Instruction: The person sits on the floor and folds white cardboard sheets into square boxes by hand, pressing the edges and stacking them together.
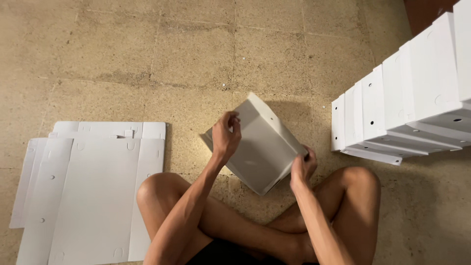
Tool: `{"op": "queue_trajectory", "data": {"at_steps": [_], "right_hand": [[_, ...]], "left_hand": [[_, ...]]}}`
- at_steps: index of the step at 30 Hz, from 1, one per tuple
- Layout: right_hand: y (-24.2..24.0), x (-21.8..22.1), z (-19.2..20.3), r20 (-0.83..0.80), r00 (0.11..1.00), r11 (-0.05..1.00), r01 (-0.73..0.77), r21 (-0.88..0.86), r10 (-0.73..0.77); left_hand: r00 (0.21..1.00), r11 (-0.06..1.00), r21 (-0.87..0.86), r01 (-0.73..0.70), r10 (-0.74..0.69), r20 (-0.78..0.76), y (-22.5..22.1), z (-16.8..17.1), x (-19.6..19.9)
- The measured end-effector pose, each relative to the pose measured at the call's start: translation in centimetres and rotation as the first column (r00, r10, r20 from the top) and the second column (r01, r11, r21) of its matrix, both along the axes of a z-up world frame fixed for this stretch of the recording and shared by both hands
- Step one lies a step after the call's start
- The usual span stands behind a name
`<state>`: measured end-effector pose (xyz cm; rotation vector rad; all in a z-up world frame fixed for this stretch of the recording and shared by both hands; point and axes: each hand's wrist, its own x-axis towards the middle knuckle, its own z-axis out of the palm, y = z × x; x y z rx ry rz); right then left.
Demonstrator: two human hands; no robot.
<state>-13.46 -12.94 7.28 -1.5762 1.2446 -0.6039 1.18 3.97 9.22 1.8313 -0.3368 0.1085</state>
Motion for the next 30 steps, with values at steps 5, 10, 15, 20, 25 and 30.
{"op": "queue_trajectory", "data": {"at_steps": [5, 10, 15, 20, 25, 30], "right_hand": [[3.6, -7.9, 0.4, -0.160, 0.935, 0.937, -0.283, 0.204, 0.317], [4.8, -10.2, 4.8, -0.235, 0.679, 0.699, -0.565, 0.437, 0.695], [0.6, -5.7, 5.8, -0.298, 0.793, 0.832, -0.420, 0.363, 0.531], [-4.4, -2.7, 4.2, -0.321, 0.718, 0.780, -0.611, 0.133, 0.617], [-5.8, -0.1, 3.0, -0.220, 0.716, 0.748, -0.650, 0.137, 0.663], [-3.7, -0.5, 4.7, -0.139, 0.802, 0.811, -0.559, 0.171, 0.581]], "left_hand": [[0.929, 0.912, 0.318, 0.259, -0.146, -0.339, -0.9, -1.6, -1.4], [0.810, 0.765, 0.376, 0.523, -0.308, -0.499, -2.9, 0.9, -4.6], [0.701, 0.672, 0.334, 0.661, -0.396, -0.593, -4.8, 4.6, -8.6], [0.791, 0.613, 0.515, 0.599, -0.356, -0.497, -5.9, -1.1, -11.9], [0.810, 0.697, 0.464, 0.547, -0.302, -0.502, -5.4, -1.1, -11.0], [0.768, 0.771, 0.304, 0.559, -0.343, -0.541, -5.8, -1.7, -10.0]]}}
